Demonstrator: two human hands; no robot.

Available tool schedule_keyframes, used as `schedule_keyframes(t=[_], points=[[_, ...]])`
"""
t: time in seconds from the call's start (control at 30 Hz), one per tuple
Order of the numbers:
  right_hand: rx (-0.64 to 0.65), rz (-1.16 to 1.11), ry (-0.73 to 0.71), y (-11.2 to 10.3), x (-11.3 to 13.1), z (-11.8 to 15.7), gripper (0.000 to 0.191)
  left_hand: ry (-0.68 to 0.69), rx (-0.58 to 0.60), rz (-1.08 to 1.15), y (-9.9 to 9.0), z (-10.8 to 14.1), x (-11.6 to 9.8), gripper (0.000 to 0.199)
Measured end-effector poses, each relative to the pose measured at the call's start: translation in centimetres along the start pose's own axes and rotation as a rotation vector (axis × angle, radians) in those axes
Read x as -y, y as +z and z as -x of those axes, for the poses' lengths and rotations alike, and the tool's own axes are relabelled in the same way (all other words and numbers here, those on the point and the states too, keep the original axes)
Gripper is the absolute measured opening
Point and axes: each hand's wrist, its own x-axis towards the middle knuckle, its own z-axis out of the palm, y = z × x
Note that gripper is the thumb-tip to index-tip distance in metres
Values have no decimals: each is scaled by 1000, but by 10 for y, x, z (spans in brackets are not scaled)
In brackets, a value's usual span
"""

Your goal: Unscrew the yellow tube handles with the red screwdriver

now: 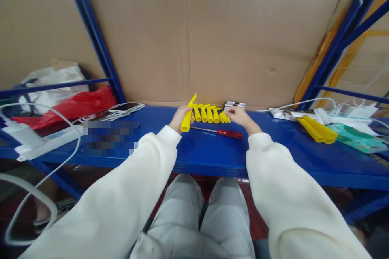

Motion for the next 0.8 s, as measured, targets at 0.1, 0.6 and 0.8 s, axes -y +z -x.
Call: schedule_keyframes(t=[0.1, 0.6, 0.8], points=[[207, 170, -55, -3, 1, 8, 28, 23, -10, -11, 1, 1, -1, 25], [523, 198, 0, -10, 11, 26, 43, -16, -44, -157, -18, -9, -5, 14], [451, 204, -24, -7, 8, 27, 43, 8, -88, -235, -33, -18, -9, 11]])
